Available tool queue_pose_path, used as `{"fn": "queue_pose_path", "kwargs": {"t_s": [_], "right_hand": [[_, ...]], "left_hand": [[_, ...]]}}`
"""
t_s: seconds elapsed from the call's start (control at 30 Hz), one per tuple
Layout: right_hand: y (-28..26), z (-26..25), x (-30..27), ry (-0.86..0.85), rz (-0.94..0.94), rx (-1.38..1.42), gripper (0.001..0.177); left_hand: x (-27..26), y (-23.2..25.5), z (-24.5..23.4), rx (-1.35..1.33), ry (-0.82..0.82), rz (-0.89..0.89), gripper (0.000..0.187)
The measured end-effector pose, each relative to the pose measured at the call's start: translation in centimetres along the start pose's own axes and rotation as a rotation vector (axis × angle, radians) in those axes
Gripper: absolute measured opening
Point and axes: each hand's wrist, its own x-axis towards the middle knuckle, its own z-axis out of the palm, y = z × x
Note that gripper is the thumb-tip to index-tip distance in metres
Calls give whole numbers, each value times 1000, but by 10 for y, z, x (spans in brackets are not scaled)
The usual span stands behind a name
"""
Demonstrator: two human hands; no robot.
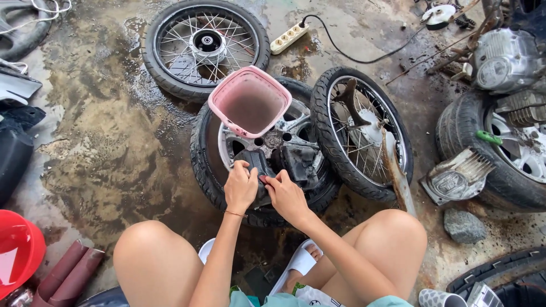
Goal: Scrubbing a motorcycle component with a brush and soapy water to remove dirt and grime.
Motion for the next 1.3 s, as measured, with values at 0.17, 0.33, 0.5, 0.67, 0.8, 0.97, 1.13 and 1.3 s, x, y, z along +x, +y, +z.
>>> {"fn": "queue_pose_path", "kwargs": {"t_s": [0.17,0.33,0.5,0.67,0.8,0.97,1.13,1.3], "right_hand": [[4,33,44,69,18,75,27],[-17,21,65,-8,113,180,32],[11,30,62,-88,86,-4,23],[11,24,44,-99,125,-2,24],[3,11,28,-58,153,28,25],[6,5,11,-25,190,34,25],[10,7,3,27,200,48,27],[-1,1,0,69,192,67,25]], "left_hand": [[-3,9,-9,26,-118,-116,34],[-6,9,0,-4,-84,-112,35],[-16,7,8,40,62,62,31],[-27,-11,18,162,226,359,22],[-20,-21,19,177,284,563,25],[-1,-27,15,256,249,768,29],[1,-14,24,489,446,648,33],[-4,-6,32,382,486,287,27]]}}
